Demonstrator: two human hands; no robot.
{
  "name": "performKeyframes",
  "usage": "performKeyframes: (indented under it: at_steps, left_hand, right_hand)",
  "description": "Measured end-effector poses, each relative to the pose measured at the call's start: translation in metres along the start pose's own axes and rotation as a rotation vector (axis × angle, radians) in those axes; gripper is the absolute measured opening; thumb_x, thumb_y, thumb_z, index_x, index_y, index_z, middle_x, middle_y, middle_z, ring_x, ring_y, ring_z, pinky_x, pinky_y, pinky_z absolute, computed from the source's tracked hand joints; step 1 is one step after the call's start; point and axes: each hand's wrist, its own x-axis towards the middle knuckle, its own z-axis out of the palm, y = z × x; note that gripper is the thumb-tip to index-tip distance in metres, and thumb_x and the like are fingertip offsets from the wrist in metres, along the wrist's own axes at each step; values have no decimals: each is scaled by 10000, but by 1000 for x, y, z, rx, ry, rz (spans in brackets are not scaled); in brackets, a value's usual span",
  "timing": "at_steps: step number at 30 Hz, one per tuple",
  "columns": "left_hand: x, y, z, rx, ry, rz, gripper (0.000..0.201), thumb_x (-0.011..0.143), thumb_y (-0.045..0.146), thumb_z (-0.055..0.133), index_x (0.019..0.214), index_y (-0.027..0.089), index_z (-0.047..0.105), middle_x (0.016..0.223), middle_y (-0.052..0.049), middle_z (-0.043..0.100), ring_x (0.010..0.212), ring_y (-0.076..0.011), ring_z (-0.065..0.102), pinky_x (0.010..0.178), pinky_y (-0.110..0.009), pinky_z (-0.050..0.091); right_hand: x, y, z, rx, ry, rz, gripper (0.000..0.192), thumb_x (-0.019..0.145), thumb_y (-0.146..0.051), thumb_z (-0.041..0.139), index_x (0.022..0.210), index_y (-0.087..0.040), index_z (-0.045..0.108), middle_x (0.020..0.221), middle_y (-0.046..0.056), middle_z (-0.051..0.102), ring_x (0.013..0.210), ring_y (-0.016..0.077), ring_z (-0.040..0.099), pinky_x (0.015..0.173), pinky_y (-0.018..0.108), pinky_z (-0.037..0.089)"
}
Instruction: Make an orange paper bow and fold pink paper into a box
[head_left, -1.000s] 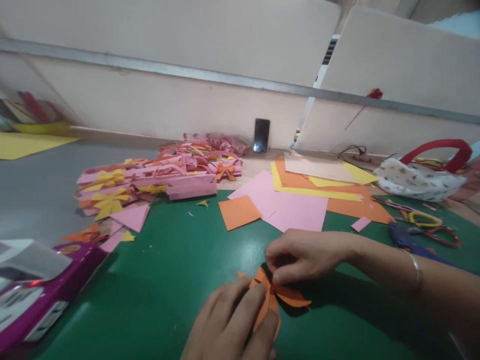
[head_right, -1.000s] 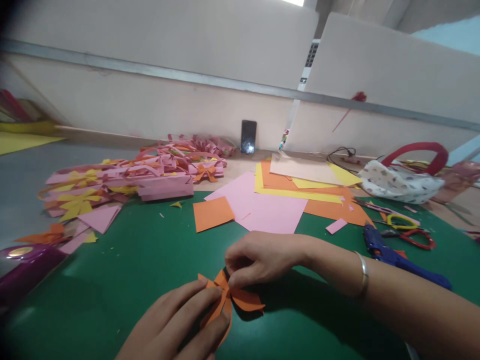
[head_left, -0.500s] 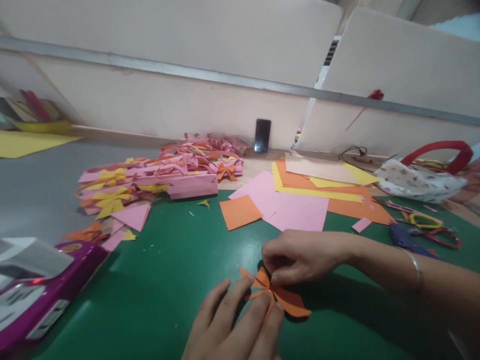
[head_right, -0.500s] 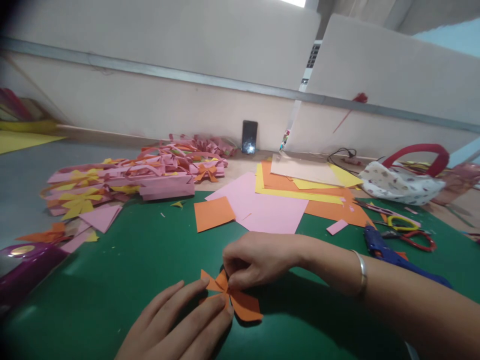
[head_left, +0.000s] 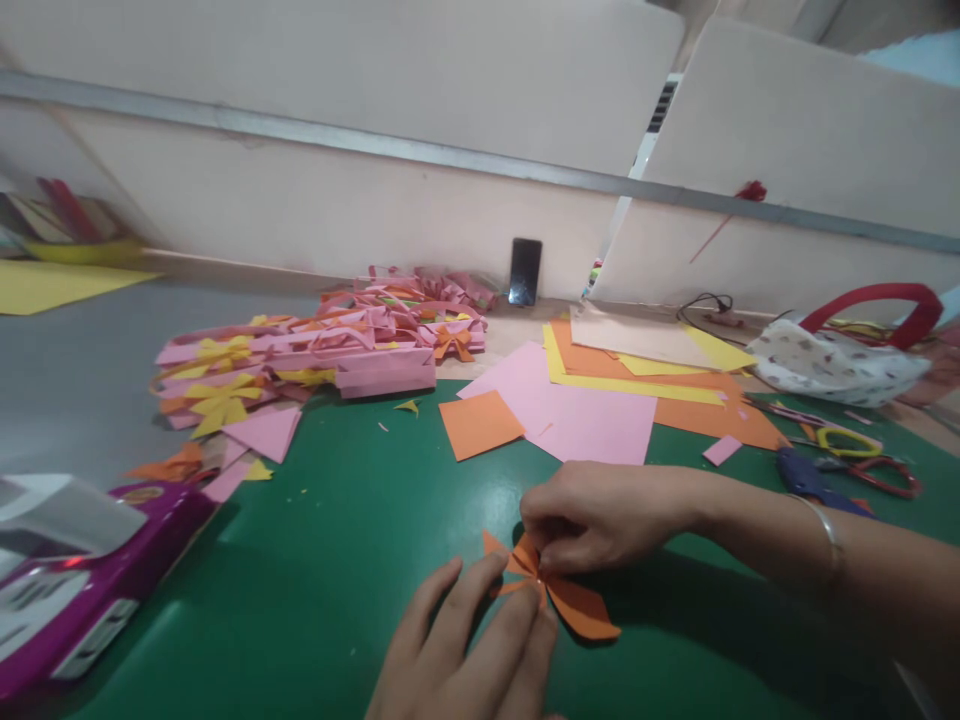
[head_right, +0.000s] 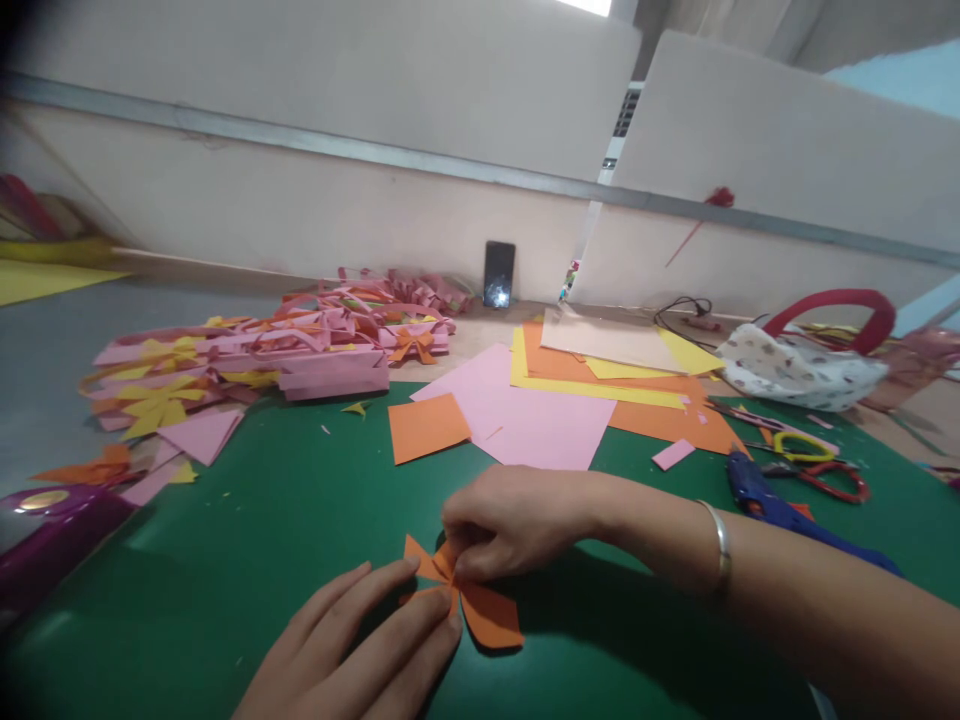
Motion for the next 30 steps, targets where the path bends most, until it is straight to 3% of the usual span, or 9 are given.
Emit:
performKeyframes:
  at_steps: [12,30]
  left_hand:
    - [1,-3,-2,37,-8,45,423,777,535,512,1112,288,587,1112,47,621,1001,-229,537,827,-344,414]
    - [-1,-2,-2,32,-35,41,449,787,551,484,1128,275,575,1102,62,624,994,-224,535,818,-347,426]
  right_hand:
    - [0,-7,5,-240,33,55,150,790,-251,444,755,-161,559,644,5,570,500,89,373,439,183,261]
    - [-2,-13,10,-334,76,121,223,777,-231,392,798,-157,601,719,74,658,548,144,539,429,204,256]
